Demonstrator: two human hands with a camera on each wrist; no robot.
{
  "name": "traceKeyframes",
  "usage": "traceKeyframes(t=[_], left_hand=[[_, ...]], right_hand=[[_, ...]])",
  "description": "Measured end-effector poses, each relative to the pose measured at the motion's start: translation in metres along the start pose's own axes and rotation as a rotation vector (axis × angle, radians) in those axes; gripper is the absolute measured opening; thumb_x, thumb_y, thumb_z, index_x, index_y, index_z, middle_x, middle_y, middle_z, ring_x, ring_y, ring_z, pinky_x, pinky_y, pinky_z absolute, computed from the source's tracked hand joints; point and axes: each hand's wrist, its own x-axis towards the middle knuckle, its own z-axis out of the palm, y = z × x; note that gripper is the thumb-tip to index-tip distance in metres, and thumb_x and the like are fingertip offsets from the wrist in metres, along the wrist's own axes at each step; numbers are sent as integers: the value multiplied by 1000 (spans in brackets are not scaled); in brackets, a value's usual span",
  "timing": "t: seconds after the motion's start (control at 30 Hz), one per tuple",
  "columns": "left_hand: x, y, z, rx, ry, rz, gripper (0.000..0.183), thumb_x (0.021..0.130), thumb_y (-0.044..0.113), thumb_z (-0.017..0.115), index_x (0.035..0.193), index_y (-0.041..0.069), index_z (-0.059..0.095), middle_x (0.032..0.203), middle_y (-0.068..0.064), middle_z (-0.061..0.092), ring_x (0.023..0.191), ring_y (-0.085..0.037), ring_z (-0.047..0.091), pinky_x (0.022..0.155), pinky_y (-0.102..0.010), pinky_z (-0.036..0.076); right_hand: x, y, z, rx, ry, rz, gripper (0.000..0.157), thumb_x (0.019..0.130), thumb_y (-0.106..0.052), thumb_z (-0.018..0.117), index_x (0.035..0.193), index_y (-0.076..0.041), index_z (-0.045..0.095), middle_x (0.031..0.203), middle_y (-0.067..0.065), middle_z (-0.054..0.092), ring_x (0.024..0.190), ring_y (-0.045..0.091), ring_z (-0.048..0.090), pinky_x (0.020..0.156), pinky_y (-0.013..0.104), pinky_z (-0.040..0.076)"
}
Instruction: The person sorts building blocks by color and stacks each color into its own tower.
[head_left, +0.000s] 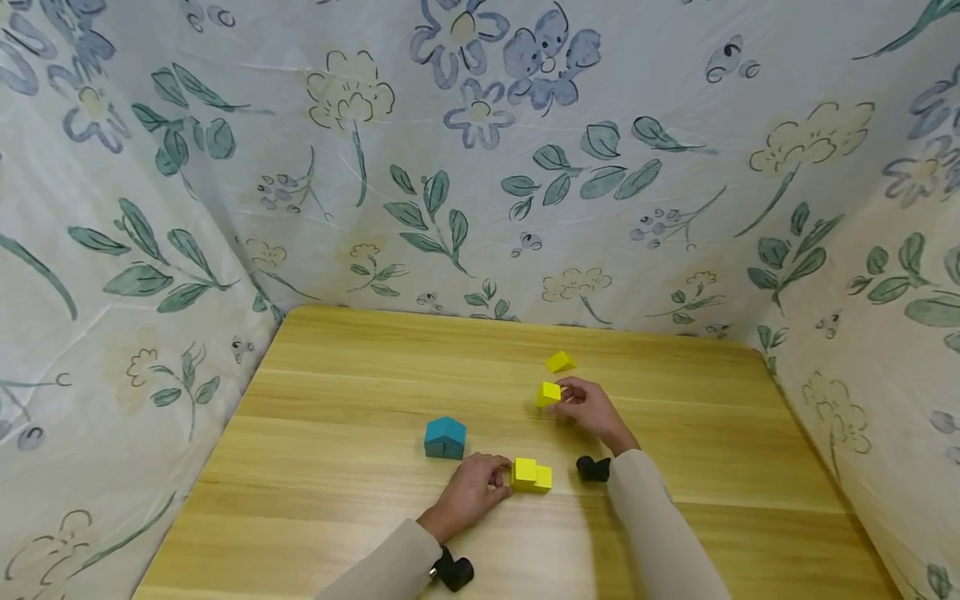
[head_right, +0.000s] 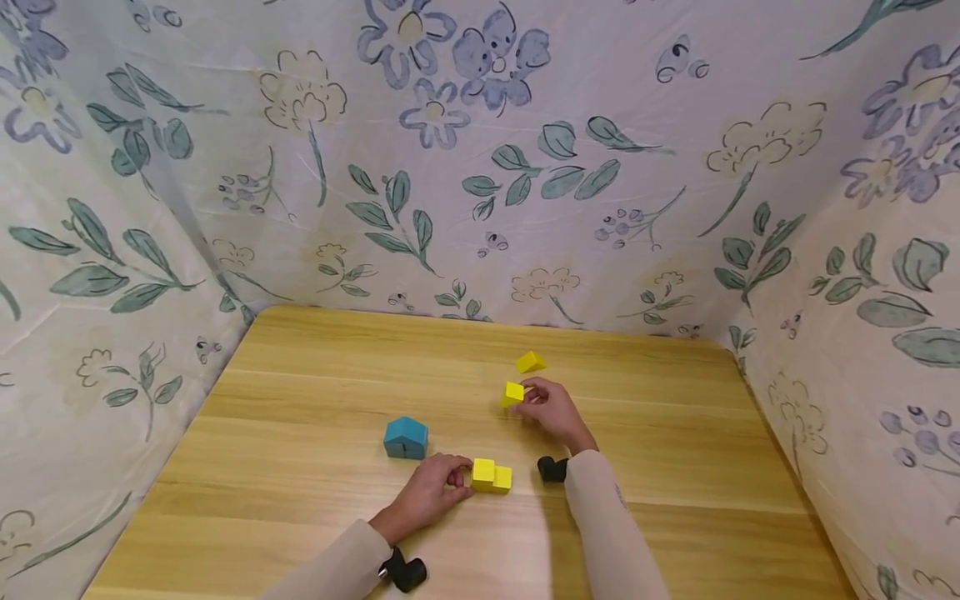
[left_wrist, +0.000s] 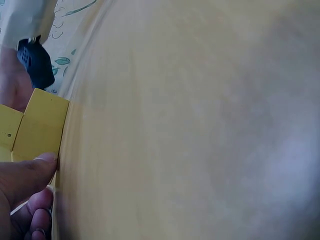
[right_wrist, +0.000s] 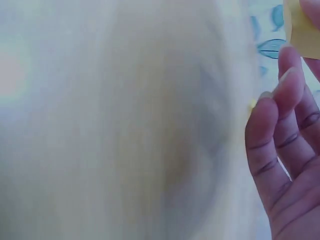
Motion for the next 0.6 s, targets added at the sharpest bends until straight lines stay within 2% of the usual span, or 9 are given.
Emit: traceKeyframes(t=[0.07, 0.23, 0.4, 0.6], left_hand=[[0, 1, 0, 0, -1, -3, 35, 80, 25, 69, 110, 10, 62, 70, 17, 48, 71, -2, 43, 68, -20, 38], [0, 1, 0, -17, -14, -14, 35, 80, 24, 70, 110, 10, 62, 70, 16, 48, 70, -2, 42, 67, -20, 37], [-1, 1, 0, -18, -11, -10, 34, 80, 24, 70, 110, 10, 62, 69, 16, 48, 71, -2, 43, 68, -21, 38], [0, 2, -1, -17, -7, -4, 34, 80, 24, 70, 110, 10, 62, 70, 16, 48, 71, -2, 43, 68, -21, 37]], right_hand=[[-10, -1, -4, 1, 8, -26, 43, 78, -22, 72, 115, -7, 57, 93, 9, 56, 78, 20, 53, 66, 31, 46], [-38, -7, -8, 8, 21, -27, 40, 77, -18, 73, 112, -7, 58, 92, 9, 56, 77, 21, 53, 66, 34, 47], [-62, -9, -3, 12, 11, -62, 37, 76, -17, 74, 109, -9, 60, 88, 8, 56, 72, 19, 53, 62, 30, 47], [-83, -7, 6, 13, -6, -115, 33, 75, -17, 74, 105, -11, 61, 86, 6, 56, 69, 16, 53, 60, 26, 46]])
